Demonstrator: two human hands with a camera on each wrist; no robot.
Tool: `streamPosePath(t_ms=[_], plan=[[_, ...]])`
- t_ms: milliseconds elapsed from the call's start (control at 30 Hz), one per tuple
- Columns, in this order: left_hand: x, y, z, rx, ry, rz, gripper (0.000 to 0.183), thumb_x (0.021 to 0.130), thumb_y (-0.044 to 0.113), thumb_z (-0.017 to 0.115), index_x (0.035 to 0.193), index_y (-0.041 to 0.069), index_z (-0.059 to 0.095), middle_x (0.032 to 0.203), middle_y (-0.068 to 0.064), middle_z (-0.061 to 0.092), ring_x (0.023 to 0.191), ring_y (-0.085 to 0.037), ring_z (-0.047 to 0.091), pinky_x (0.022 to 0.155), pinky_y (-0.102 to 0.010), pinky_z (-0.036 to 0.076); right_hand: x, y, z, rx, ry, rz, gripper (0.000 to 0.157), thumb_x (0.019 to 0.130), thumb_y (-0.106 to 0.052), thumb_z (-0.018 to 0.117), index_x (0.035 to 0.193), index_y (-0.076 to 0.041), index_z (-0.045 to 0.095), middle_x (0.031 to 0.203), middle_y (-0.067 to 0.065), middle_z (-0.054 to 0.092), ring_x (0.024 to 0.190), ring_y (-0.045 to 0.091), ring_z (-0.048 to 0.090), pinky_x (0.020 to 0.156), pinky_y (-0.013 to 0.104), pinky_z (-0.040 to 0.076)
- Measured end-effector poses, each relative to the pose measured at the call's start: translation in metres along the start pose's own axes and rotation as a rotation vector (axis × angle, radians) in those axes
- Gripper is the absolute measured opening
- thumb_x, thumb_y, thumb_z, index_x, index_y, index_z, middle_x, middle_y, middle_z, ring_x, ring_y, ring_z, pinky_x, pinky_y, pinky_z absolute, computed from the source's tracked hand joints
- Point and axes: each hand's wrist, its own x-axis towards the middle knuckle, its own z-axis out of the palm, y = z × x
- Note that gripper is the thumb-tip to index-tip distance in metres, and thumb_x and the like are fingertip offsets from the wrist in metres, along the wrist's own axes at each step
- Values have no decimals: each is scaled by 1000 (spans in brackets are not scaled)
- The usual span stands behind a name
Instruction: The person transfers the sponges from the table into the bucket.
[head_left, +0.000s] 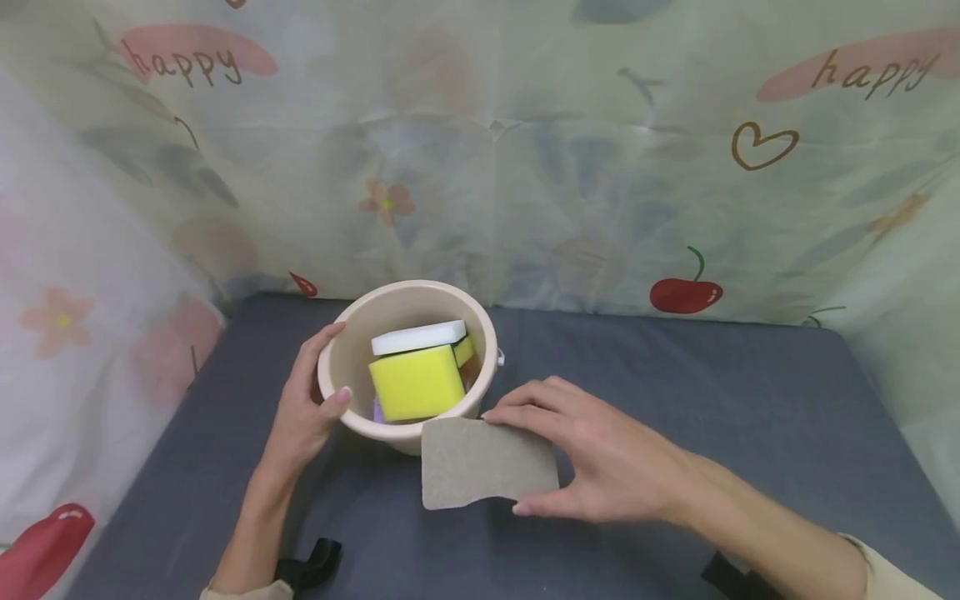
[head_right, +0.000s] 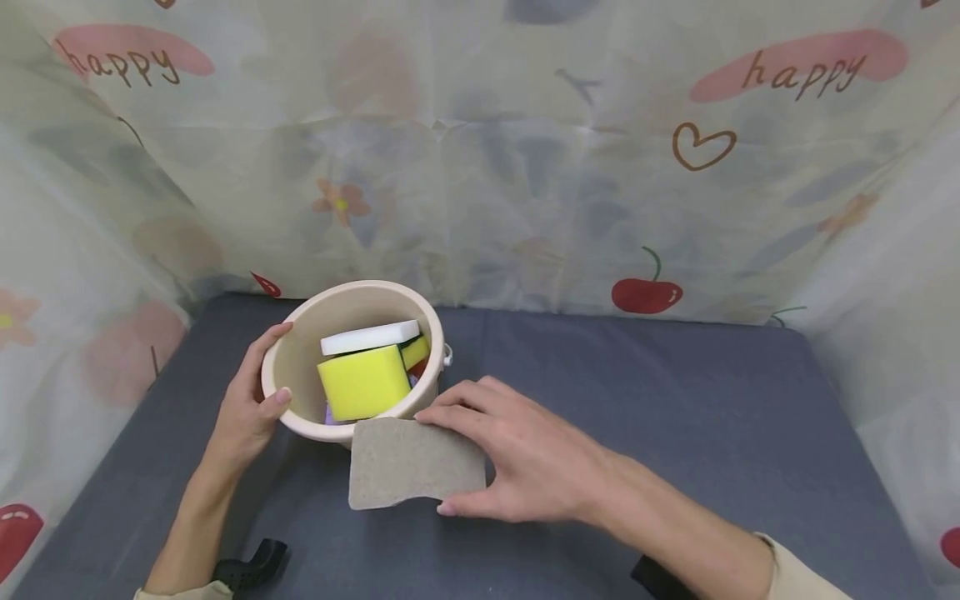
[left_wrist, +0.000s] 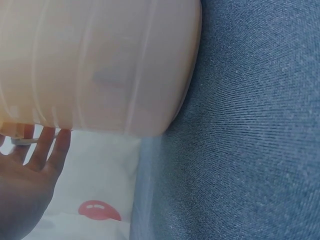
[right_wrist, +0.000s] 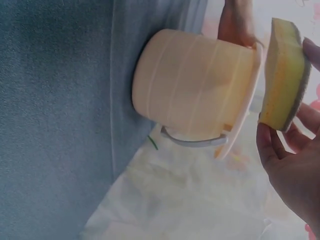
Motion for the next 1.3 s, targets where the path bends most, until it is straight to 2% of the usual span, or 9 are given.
streamPosePath(t_ms=[600,1133,1300], plan=[[-1,0,1,3,3,1,76,83,12,69,152,21,40,148,-6,38,116,-27,47,85,-18,50,21,4,-7,-35,50,19,68,75,-37,85,135,-17,59,130,-5,51,114,10,49,87,26,49],[1,-1,0,-32,15,29,73,85,24,72,151,19,41,147,-4,40,116,-25,47,86,-17,48,44,6,-8,-70,58,51,66,79,-36,81,137,-16,58,132,-3,50,119,13,46,90,28,48],[1,-3,1,-62,23,51,74,85,32,74,151,17,43,146,-5,40,117,-25,47,87,-18,48,53,7,-6,-65,65,55,66,79,-35,82,137,-14,58,133,-2,50,121,15,46,92,31,47]])
